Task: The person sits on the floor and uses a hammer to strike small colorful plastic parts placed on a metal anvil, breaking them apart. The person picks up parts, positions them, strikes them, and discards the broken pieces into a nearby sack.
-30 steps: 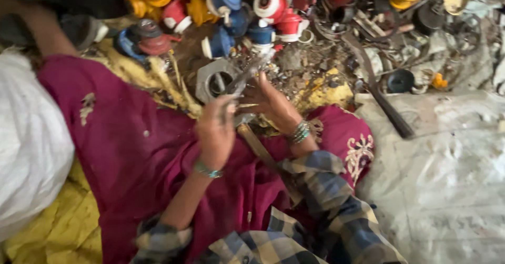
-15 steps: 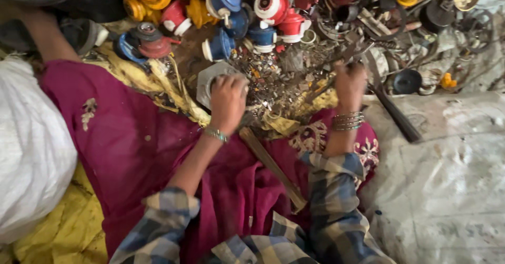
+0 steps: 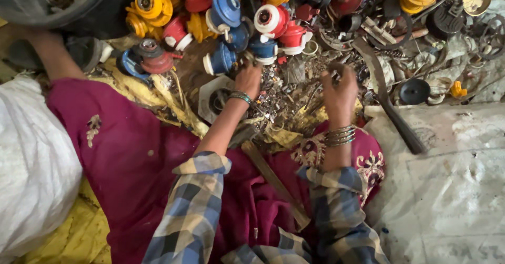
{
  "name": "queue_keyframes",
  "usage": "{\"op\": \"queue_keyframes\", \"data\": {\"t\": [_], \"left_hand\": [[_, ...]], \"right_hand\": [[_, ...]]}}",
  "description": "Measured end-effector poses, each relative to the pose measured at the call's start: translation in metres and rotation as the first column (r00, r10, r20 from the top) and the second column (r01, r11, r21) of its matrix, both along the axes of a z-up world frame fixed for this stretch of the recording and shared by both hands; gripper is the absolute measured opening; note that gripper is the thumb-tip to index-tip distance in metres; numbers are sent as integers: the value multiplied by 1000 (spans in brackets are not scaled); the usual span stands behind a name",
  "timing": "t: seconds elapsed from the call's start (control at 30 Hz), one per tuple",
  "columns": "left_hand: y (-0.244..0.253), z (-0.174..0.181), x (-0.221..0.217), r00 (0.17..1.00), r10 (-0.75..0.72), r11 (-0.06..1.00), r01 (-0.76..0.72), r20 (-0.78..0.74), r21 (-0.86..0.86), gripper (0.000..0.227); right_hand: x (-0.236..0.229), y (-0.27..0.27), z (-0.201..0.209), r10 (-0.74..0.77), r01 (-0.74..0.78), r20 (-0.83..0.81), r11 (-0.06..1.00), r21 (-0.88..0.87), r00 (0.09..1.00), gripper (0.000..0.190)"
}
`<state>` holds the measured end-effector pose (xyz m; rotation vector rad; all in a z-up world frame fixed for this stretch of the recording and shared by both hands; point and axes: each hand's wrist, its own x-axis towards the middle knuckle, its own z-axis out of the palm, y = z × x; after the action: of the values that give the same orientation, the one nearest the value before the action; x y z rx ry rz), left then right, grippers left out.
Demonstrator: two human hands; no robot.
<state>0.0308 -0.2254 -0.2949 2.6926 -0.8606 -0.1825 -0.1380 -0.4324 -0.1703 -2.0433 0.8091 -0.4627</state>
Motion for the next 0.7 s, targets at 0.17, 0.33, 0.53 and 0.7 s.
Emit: {"op": "queue_keyframes", "data": {"t": [0.17, 0.33, 0.53, 0.7], "left_hand": [[18, 2, 12, 992, 13, 984, -35, -127, -176, 19], [22, 68, 10, 843, -95, 793, -257, -529, -553, 29], [32, 147, -35, 514, -435, 585, -462, -739, -666, 33], [45, 175, -60, 111, -655, 501, -676, -748, -540, 37]], "right_hand": [[7, 9, 2, 97, -100, 29, 990, 101, 995, 25], [14, 28, 3, 182, -217, 118, 830, 515, 976, 24], [23, 51, 5, -77, -322, 345, 217, 922, 935, 43], [19, 56, 4, -81, -475, 472, -21, 880, 878, 57]]}}
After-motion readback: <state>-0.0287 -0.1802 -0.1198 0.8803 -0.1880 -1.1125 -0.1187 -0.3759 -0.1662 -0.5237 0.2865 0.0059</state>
